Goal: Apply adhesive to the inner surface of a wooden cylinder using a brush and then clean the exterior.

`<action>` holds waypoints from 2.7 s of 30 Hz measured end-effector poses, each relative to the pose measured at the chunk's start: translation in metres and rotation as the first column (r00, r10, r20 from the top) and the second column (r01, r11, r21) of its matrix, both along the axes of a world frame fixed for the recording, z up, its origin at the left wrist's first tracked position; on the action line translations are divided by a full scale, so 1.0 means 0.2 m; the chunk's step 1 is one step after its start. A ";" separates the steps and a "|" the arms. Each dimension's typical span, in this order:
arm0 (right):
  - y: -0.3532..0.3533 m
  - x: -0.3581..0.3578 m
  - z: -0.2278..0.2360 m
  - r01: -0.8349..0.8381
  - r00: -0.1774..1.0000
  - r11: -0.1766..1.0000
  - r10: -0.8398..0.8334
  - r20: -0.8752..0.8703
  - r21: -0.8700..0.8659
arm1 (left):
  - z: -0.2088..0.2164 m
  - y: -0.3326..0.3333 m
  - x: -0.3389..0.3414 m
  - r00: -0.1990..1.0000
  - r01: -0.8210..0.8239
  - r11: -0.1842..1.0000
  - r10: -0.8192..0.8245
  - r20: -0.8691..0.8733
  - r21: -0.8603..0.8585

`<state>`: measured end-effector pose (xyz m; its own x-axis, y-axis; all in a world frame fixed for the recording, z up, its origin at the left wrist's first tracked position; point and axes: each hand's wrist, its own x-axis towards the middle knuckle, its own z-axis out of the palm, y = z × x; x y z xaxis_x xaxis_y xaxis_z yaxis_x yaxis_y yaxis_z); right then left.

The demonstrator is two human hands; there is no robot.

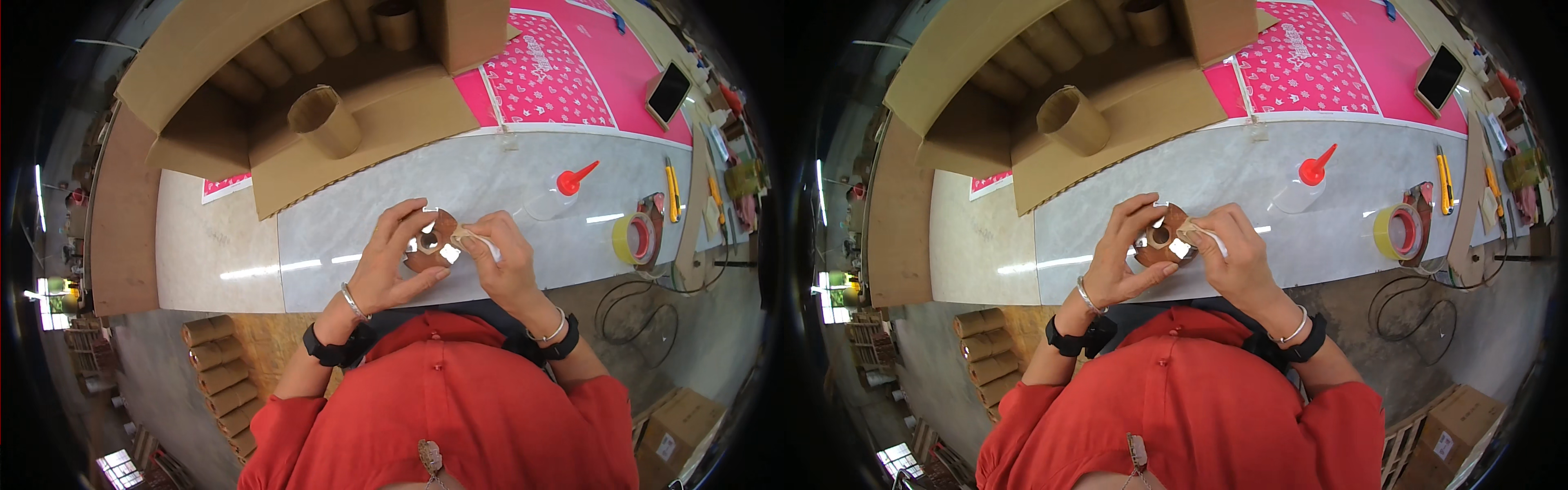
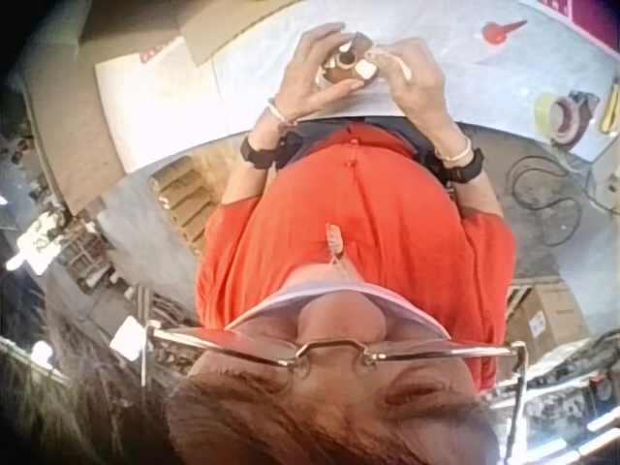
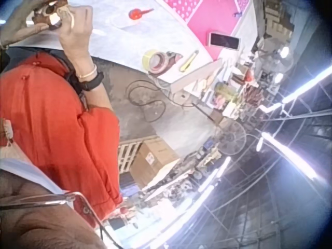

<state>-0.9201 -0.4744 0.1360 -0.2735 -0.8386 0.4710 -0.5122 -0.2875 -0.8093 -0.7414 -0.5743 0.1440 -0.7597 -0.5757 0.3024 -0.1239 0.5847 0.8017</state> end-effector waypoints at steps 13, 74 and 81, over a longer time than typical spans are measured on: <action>-0.24 -0.05 0.13 -0.217 0.842 0.970 0.242 -0.482 0.109 | -0.12 0.04 0.00 0.989 -0.126 0.947 0.142 -0.033 0.296; -0.47 -0.04 0.11 -0.171 0.777 0.982 0.185 -0.602 0.080 | -0.26 0.07 -0.09 0.967 -0.193 0.955 0.224 -0.123 0.226; -0.01 -0.10 0.09 -0.233 0.835 0.970 0.232 -0.498 0.061 | -0.27 0.07 -0.08 0.969 -0.208 0.963 0.227 -0.100 0.173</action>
